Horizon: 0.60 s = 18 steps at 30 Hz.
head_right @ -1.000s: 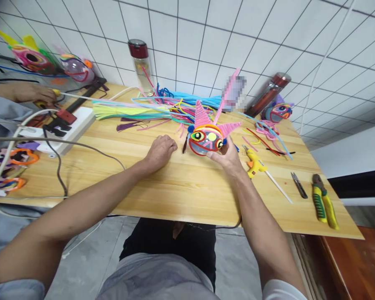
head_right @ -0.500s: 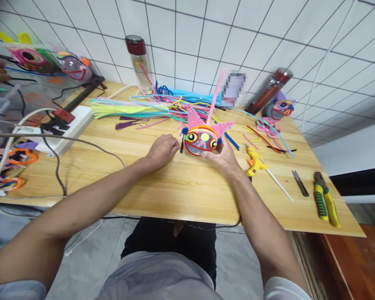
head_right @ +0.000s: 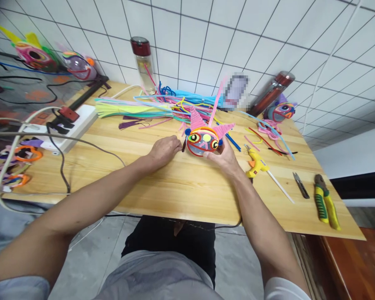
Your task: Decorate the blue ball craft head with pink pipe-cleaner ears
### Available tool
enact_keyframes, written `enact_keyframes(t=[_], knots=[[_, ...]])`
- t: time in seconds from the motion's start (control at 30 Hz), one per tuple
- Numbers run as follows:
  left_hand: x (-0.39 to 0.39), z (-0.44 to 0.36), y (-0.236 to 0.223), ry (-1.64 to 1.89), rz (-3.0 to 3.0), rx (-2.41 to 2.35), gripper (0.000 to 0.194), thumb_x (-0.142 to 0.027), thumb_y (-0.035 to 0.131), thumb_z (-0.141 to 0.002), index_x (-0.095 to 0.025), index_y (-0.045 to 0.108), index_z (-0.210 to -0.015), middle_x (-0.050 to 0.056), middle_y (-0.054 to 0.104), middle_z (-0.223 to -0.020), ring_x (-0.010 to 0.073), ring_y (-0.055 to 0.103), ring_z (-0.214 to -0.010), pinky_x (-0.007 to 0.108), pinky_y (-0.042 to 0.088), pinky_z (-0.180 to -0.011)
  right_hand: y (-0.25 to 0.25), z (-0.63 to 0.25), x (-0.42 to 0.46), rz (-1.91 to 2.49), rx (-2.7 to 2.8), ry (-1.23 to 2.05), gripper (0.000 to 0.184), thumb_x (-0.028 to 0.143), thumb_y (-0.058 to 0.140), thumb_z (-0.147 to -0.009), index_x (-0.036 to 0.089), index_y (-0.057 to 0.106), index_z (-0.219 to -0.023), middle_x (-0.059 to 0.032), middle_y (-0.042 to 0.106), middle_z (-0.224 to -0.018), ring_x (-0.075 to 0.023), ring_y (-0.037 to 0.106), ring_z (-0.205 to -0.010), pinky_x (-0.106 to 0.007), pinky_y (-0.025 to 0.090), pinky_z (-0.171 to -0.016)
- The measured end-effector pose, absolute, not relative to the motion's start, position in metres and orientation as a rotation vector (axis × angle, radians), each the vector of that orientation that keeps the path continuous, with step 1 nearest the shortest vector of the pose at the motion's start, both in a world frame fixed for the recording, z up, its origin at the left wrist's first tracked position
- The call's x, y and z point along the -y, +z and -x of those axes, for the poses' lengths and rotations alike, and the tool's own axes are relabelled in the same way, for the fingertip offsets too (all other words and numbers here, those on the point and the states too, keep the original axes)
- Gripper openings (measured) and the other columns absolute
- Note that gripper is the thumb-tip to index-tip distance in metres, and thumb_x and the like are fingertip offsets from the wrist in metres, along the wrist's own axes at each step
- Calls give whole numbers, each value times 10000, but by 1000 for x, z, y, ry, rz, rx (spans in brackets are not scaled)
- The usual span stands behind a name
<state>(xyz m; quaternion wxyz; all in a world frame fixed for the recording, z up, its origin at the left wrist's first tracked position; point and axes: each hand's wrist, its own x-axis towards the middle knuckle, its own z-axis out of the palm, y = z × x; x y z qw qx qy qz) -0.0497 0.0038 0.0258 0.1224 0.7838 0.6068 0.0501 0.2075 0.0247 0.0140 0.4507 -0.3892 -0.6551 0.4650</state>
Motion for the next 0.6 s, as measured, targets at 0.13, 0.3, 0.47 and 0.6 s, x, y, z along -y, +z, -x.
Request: enact_keyframes(t=[0.13,0.3,0.47,0.6], knots=[[-5,41,19,133,-2338,-1827,380,-81,414,-1061,-111,723,-1279,206,720,-1268,325,718,-1212,406,545,-981,11,-208,-26,981,1633,1150,876,591,988,-670,288,634,-1412,-89,732,-1415,-341,717,-1287,-505,576,-1141],[-10,51,14,441,-2082,-1951,322,-62,426,-1054,-111,689,-1233,212,749,-1235,325,726,-1183,414,532,-990,11,-206,-24,998,1616,1160,876,592,997,-642,276,631,-1372,-98,741,-1402,-352,708,-1305,-502,588,-1129],[-25,71,6,1012,-1678,-1806,165,-88,592,-966,-174,717,-1031,82,807,-1010,233,758,-969,329,556,-912,10,-198,-21,1058,1641,1191,920,593,996,-641,270,595,-1403,-111,743,-1399,-358,707,-1320,-491,618,-1094],[-33,73,-3,1272,-1400,-1565,125,-96,677,-889,-178,738,-961,35,812,-917,198,767,-889,299,574,-874,6,-193,-23,1218,1664,1158,970,573,1004,-615,246,580,-1424,-130,757,-1359,-361,744,-1237,-496,648,-1034]])
